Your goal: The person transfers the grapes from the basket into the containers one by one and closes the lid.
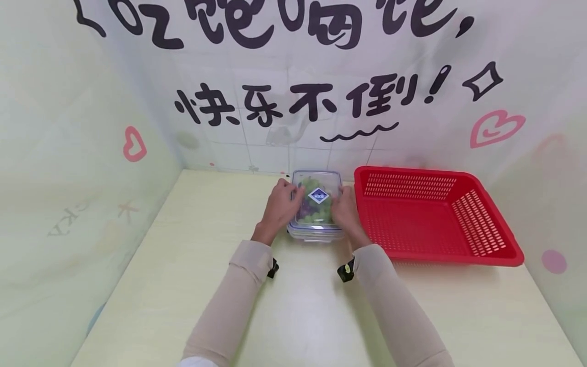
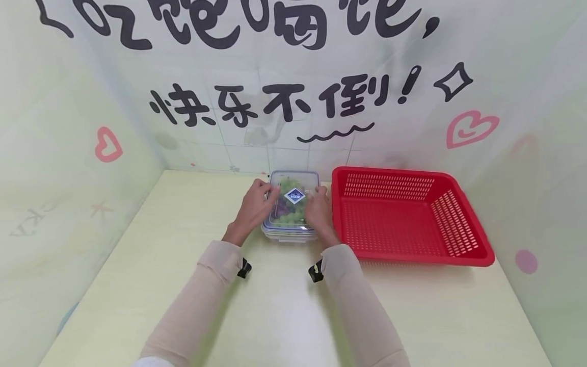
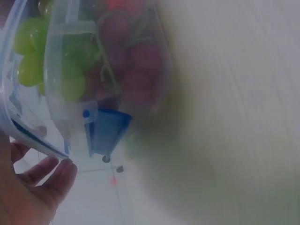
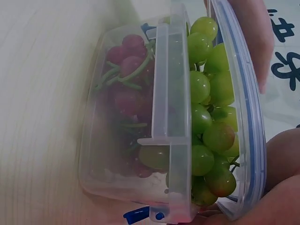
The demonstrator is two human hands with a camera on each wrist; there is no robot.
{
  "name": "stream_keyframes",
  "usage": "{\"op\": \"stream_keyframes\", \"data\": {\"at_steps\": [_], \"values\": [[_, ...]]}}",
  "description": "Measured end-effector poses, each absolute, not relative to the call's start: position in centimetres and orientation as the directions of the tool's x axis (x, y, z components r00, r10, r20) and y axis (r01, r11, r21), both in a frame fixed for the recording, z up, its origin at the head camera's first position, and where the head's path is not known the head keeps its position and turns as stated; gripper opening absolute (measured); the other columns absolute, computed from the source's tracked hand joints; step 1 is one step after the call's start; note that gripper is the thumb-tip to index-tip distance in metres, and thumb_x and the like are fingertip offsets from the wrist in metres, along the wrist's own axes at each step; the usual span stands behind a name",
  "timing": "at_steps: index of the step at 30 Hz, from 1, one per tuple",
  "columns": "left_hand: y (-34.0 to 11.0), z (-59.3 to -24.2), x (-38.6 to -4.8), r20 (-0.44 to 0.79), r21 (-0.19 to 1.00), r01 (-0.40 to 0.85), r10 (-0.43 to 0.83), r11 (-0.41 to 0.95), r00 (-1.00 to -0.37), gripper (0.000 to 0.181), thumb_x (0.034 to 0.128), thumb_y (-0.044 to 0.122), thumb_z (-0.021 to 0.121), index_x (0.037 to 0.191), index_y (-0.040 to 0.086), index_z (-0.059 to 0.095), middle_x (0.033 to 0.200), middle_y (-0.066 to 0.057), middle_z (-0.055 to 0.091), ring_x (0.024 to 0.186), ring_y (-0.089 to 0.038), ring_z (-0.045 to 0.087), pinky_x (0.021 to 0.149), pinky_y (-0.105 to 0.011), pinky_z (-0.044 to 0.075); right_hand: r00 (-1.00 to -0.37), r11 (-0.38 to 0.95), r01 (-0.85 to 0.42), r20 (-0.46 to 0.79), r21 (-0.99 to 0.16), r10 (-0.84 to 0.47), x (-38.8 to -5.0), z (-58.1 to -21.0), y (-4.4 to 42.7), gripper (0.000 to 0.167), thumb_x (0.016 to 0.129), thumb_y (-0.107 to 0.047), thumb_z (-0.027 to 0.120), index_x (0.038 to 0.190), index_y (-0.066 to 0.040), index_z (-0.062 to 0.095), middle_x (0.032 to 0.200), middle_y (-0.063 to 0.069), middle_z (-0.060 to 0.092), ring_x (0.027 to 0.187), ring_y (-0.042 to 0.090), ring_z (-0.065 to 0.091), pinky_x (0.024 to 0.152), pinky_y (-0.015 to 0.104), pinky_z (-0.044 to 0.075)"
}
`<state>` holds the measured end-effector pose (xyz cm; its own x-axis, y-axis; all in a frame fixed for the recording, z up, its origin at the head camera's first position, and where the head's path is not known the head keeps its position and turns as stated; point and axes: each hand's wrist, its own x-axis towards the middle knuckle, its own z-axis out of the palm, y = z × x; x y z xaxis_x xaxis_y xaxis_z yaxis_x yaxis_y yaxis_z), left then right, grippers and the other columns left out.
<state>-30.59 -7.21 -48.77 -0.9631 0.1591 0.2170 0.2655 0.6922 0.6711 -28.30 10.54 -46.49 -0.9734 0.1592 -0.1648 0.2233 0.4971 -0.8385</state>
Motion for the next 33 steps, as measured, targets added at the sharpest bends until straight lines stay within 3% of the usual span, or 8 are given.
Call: {"op": "stream_keyframes", "data": {"at_steps": [2,4,7,11,18,24,33], "values": [[-6.7,-48.7,-30.7,0.211,0.666,0.231,0.118,0.709,-0.97,0.039,0.1041,0.039,0.044,0.095,0.008,0.065,0.112,-0.012,0.051,0.098,-0.027,0.053,0.081,-0.041,0.049,-0.971,0.501,0.235,-0.175,-0.833,0.164,-28.3,-46.6,10.5,0.046,0.105,-0.015,0.041,0.149,-0.006,0.029,0.142,0.02,0.044,0.123,0.031,0.047,0.109,0.047,0.041],[-6.3,-48.6,-30.8,0.207,0.649,0.205,0.089,0.733,-0.974,0.032,0.1037,0.034,0.048,0.101,0.007,0.064,0.115,-0.013,0.051,0.1,-0.028,0.053,0.08,-0.041,0.05,-0.975,0.516,0.219,-0.163,-0.828,0.152,-28.3,-46.7,10.5,0.048,0.105,-0.013,0.039,0.151,-0.005,0.027,0.146,0.02,0.041,0.129,0.032,0.045,0.113,0.047,0.038],[-5.9,-48.7,-30.8,0.195,0.637,0.179,0.068,0.75,-0.978,0.032,0.1034,0.026,0.05,0.127,0.007,0.061,0.121,-0.015,0.05,0.106,-0.03,0.053,0.08,-0.042,0.05,-0.985,0.552,0.172,-0.131,-0.816,0.114,-28.3,-46.8,10.6,0.053,0.105,-0.011,0.037,0.156,-0.005,0.023,0.155,0.019,0.034,0.141,0.034,0.036,0.118,0.048,0.03],[-5.7,-49.0,-30.9,0.151,0.651,0.146,0.061,0.745,-0.987,0.048,0.1049,0.024,0.046,0.151,0.01,0.041,0.133,-0.018,0.043,0.116,-0.035,0.049,0.079,-0.044,0.051,-0.994,0.596,0.113,-0.088,-0.795,0.072,-28.2,-47.3,10.8,0.056,0.106,-0.011,0.034,0.159,-0.006,0.017,0.162,0.016,0.026,0.149,0.031,0.026,0.122,0.044,0.022],[-6.1,-49.5,-30.9,0.068,0.668,0.108,0.084,0.736,-0.994,0.051,0.1079,0.027,0.035,0.157,0.014,0.03,0.152,-0.025,0.033,0.132,-0.043,0.044,0.096,-0.052,0.049,-0.995,0.615,0.097,-0.072,-0.782,0.065,-28.3,-47.6,10.6,0.055,0.107,-0.013,0.034,0.159,-0.008,0.016,0.163,0.012,0.022,0.15,0.028,0.021,0.122,0.041,0.02],[-6.0,-49.9,-31.0,0.03,0.714,0.084,0.089,0.695,-0.996,0.052,0.1085,0.028,0.035,0.158,0.015,0.026,0.148,-0.027,0.038,0.121,-0.041,0.056,0.097,-0.052,0.049,-0.994,0.616,0.103,-0.064,-0.781,0.085,-28.4,-47.9,10.8,0.055,0.106,-0.014,0.036,0.159,-0.009,0.019,0.164,0.01,0.022,0.15,0.028,0.021,0.122,0.04,0.022],[-5.9,-50.5,-31.3,-0.005,0.765,0.052,0.086,0.642,-0.996,0.052,0.1078,0.028,0.037,0.158,0.017,0.027,0.146,-0.029,0.039,0.129,-0.043,0.049,0.107,-0.054,0.043,-0.99,0.58,0.144,-0.117,-0.802,0.084,-28.5,-48.1,11.0,0.056,0.107,-0.015,0.036,0.16,-0.013,0.017,0.165,0.008,0.019,0.152,0.027,0.016,0.122,0.043,0.019]]}}
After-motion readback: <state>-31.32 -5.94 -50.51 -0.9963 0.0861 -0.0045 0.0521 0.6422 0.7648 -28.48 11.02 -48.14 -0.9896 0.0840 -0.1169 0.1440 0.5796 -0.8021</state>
